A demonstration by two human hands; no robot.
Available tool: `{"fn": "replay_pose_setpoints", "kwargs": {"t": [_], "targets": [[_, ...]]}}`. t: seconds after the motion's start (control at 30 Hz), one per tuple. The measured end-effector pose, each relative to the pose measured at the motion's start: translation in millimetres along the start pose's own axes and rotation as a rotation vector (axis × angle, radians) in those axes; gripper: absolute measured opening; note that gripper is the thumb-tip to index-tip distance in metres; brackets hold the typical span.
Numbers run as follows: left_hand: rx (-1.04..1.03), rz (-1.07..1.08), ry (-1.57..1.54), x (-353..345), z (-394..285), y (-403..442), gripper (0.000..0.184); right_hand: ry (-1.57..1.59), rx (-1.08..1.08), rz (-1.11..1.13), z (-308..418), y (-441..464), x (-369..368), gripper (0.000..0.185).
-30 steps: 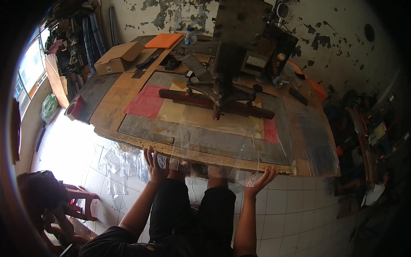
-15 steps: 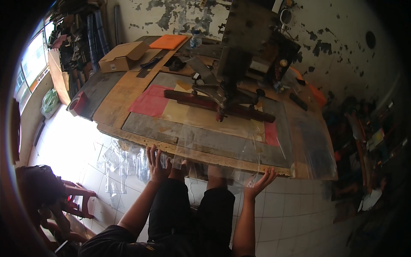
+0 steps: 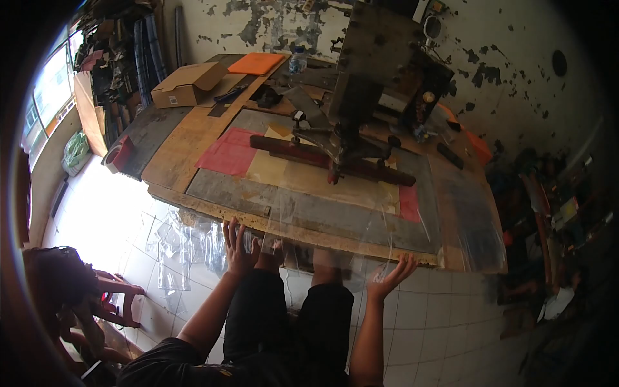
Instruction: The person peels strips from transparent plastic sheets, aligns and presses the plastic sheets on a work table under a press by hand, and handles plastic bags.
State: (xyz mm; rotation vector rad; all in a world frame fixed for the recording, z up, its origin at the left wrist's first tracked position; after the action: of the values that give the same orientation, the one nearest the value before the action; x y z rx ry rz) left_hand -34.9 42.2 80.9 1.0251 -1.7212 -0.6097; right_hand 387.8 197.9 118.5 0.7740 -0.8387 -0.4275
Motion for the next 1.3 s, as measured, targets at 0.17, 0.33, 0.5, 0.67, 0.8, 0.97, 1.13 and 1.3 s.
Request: {"fn": "replay_pose_setpoints", "kwargs": {"t": [0.17,0.33,0.5,0.67,0.8,0.97,1.13,1.3], "targets": [[0.013,-0.019,0.003,4,-4,3,0.067,0.001,-0.016,0.036,8,2,5,0.078],[0.025,0.004,-0.044,11,-6,6,0.07,-0.015,-0.029,0.067,14,4,12,0.08],[0.04,0.059,-0.061,18,-10,12,0.07,0.018,-0.012,0.065,23,7,23,0.077],[0.036,0.075,-0.073,19,-10,11,0.068,-0.004,-0.029,0.172,17,2,25,0.07],[0.039,0.112,-0.079,22,-12,13,0.067,-0.031,0.047,0.136,20,12,37,0.067],[0.067,0.127,-0.12,27,-17,15,0.068,-0.002,0.041,0.219,17,20,43,0.062],[0.082,0.11,-0.126,24,-14,14,0.068,0.042,0.021,0.327,17,30,53,0.057],[0.098,0.117,-0.119,22,-15,15,0.068,0.053,0.011,0.417,11,43,54,0.052]]}}
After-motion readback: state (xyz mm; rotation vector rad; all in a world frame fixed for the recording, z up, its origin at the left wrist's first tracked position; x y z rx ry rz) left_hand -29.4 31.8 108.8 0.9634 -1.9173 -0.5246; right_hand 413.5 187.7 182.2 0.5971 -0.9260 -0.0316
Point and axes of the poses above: each hand's wrist, its own y-axis towards the middle knuckle, its own x-axis out of the back of the hand, z = x × y, the point moved 10 cm from there along y, towards the middle knuckle, and after that the axes turned 1 degree about y, right-handed, at the moved point
